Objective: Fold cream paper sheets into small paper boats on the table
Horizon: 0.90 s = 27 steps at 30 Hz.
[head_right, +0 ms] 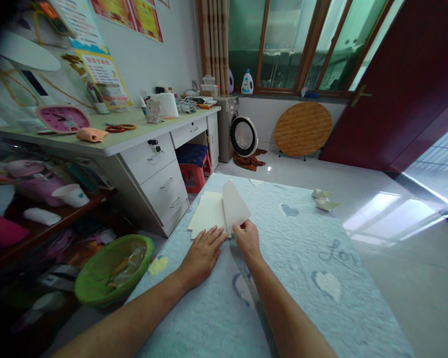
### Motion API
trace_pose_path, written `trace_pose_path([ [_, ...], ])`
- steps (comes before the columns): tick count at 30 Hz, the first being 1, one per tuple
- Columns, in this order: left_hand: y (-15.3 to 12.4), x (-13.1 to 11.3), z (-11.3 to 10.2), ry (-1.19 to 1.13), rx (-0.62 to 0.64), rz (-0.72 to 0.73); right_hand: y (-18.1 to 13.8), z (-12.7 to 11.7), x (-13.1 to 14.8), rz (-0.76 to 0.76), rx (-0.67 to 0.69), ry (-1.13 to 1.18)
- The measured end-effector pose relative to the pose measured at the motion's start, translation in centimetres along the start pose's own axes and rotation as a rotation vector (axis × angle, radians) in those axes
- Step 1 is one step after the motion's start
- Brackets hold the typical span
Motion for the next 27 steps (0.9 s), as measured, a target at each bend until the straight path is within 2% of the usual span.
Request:
trace_pose_path([
  [9,0.0,0.2,0.2,0.036,0.062,0.012,-0.2,-2.8,-0.4,0.126,-0.130,-0.013],
  [21,-0.1,0.3,0.2,0.053,0.087,0.019,0.7,-3.9,-1.4,0.151,-0.204,-0.065],
  [27,1.2,-0.3,-1.1,0.127,0.103,0.052,1.1,-4.1,-2.3,0.162,-0.183,-0.008],
])
Point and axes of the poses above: each hand's wrist, its own y-axis towards the middle knuckle, its own z-axis out of the palm, x = y × z, the point moved 2 cm from there along y, towards the middle knuckle, and after that the axes turned 7 degrees about z, right-handed, at the moved point
